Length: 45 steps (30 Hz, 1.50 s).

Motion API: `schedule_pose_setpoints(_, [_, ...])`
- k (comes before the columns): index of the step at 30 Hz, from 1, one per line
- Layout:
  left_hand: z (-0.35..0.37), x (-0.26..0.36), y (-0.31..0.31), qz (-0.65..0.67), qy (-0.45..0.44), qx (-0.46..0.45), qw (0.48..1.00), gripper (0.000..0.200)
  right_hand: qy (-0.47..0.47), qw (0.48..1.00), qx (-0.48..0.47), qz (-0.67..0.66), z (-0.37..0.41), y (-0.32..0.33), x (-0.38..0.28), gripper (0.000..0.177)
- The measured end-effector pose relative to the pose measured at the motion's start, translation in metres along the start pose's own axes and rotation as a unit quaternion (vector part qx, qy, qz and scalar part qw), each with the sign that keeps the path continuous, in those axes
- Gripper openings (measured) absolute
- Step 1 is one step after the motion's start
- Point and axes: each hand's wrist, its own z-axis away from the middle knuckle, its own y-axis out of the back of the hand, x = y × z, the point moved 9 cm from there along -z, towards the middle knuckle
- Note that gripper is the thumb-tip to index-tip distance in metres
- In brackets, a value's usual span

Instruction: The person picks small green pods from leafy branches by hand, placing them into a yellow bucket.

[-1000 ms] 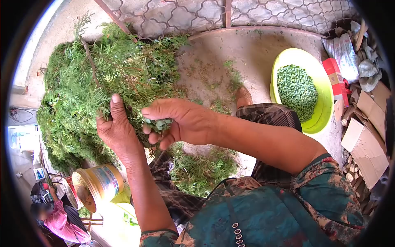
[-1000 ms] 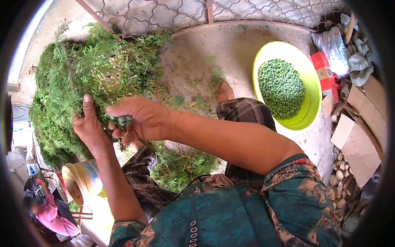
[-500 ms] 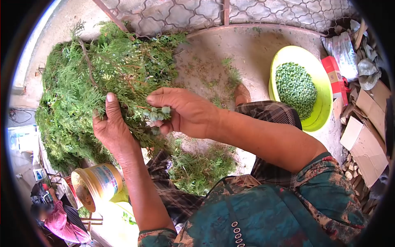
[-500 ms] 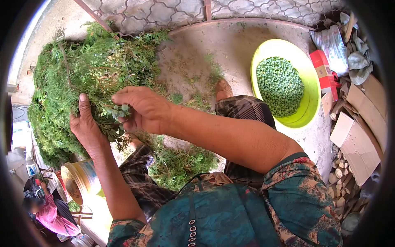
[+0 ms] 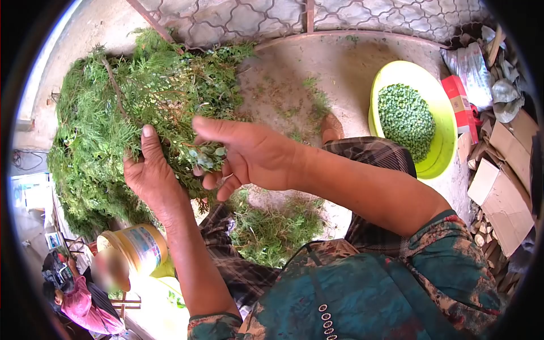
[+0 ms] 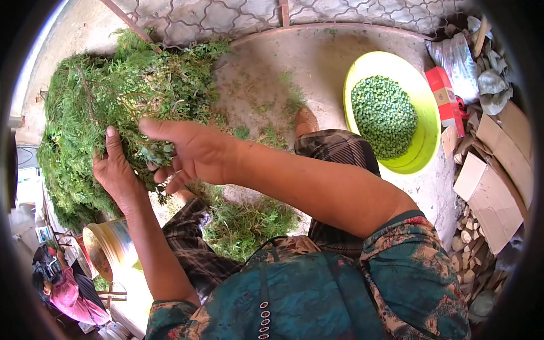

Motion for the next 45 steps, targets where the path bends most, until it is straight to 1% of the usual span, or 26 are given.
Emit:
schedule_pose_setpoints(1, [-0.001,-0.003,0.001,0.0,0.001,0.0,1.0,0.023,0.015,0.997,-0.027,0.072,0.0,-0.005,-0.001,0.045])
schedule_pose_setpoints(2, [-0.002,-0.004,0.002,-0.038,-0.02,-0.001,0.999,0.023,0.015,0.997,-0.026,0.072,0.001,-0.007,-0.002,0.045])
schedule_pose_setpoints(4, [-0.002,-0.009,0.005,-0.104,-0.032,-0.011,0.994,0.024,0.004,0.967,0.042,0.253,0.002,-0.001,-0.003,0.052])
schedule_pose_setpoints(5, [-0.004,-0.012,0.007,-0.104,-0.032,-0.011,0.994,0.024,0.004,0.967,0.043,0.253,-0.001,0.001,0.002,0.052])
schedule_pose_setpoints(6, [-0.005,-0.01,0.007,-0.152,-0.059,-0.013,0.987,0.024,0.097,0.922,0.091,0.364,-0.003,0.006,-0.01,0.051])
schedule_pose_setpoints(7, [-0.005,-0.006,0.005,-0.2,-0.086,-0.014,0.976,0.024,0.189,0.853,0.137,0.467,0.0,0.003,-0.023,0.051])
schedule_pose_setpoints(8, [-0.005,-0.004,0.004,-0.2,-0.086,-0.014,0.976,0.024,0.258,0.801,0.176,0.51,0.006,0.0,-0.031,0.047])
schedule_pose_setpoints(12, [-0.008,-0.004,0.002,-0.175,-0.065,-0.023,0.982,0.024,0.324,0.766,0.152,0.535,0.017,-0.011,-0.04,0.039])
schedule_pose_setpoints(14, [-0.009,-0.007,0.001,-0.156,-0.06,-0.032,0.985,0.024,0.333,0.757,0.153,0.541,0.018,-0.014,-0.042,0.026])
schedule_pose_setpoints(15, [-0.009,-0.006,0.001,-0.148,-0.053,-0.026,0.987,0.024,0.333,0.757,0.152,0.542,0.016,-0.013,-0.042,0.026])
schedule_pose_setpoints(17, [-0.007,-0.005,0.0,-0.138,-0.046,-0.02,0.989,0.024,0.398,0.766,0.146,0.483,0.018,-0.011,-0.051,0.016])
schedule_pose_setpoints(18, [-0.006,-0.006,0.0,-0.134,-0.031,-0.017,0.99,0.025,0.398,0.766,0.145,0.484,0.018,-0.011,-0.052,0.016])
schedule_pose_setpoints(21, [-0.014,-0.023,0.006,-0.118,0.005,-0.002,0.993,0.025,0.366,0.812,0.135,0.435,0.016,-0.01,-0.051,0.011])
schedule_pose_setpoints(23, [-0.018,-0.033,0.009,-0.106,0.029,0.01,0.994,0.024,0.232,0.906,0.081,0.343,0.008,-0.013,-0.033,0.008])
schedule_pose_setpoints(24, [-0.019,-0.036,0.009,-0.113,0.042,0.017,0.993,0.023,0.231,0.906,0.082,0.345,0.008,-0.011,-0.033,0.008])
schedule_pose_setpoints(26, [-0.019,-0.04,0.007,-0.118,0.056,0.021,0.991,0.023,0.129,0.971,-0.009,0.2,0.0,-0.01,-0.015,0.01])
schedule_pose_setpoints(27, [-0.018,-0.039,0.005,-0.095,0.038,0.012,0.995,0.023,0.129,0.971,-0.009,0.201,0.0,-0.009,-0.016,0.01])
schedule_pose_setpoints(29, [-0.017,-0.034,0.001,-0.074,0.02,0.006,0.997,0.024,0.092,0.996,-0.003,0.005,-0.001,-0.002,-0.013,0.014])
schedule_pose_setpoints(30, [-0.015,-0.027,-0.002,-0.057,0.012,0.013,0.998,0.025,0.095,0.995,0.002,-0.012,0.0,0.0,-0.013,0.017])
schedule_pose_setpoints(32, [-0.014,-0.024,0.0,-0.041,0.004,0.021,0.999,0.026,0.111,0.993,0.029,0.006,0.0,0.003,-0.015,0.016])
schedule_pose_setpoints(34, [-0.016,-0.029,0.005,-0.086,0.008,0.02,0.996,0.027,0.127,0.99,0.059,0.024,0.002,0.004,-0.017,0.014])
schedule_pose_setpoints(36, [-0.02,-0.04,0.006,-0.117,0.034,0.013,0.993,0.029,0.195,0.953,0.017,0.231,0.009,-0.017,-0.027,0.012])
schedule_pose_setpoints(39, [-0.018,-0.047,0.004,-0.136,0.076,0.016,0.988,0.031,0.224,0.938,0.047,0.261,0.008,-0.012,-0.024,0.013])
schedule_pose_setpoints(41, [-0.018,-0.04,-0.001,-0.11,0.047,-0.011,0.993,0.028,0.216,0.937,0.046,0.271,0.011,-0.014,-0.027,0.012])
schedule_pose_setpoints(44, [-0.019,-0.031,0.004,-0.098,0.017,0.004,0.995,0.024,0.19,0.937,0.076,0.283,0.011,-0.006,-0.029,0.012])
schedule_pose_setpoints(45, [-0.019,-0.022,0.001,-0.073,-0.005,0.006,0.997,0.023,0.166,0.965,0.064,0.195,0.007,0.0,-0.024,0.013])
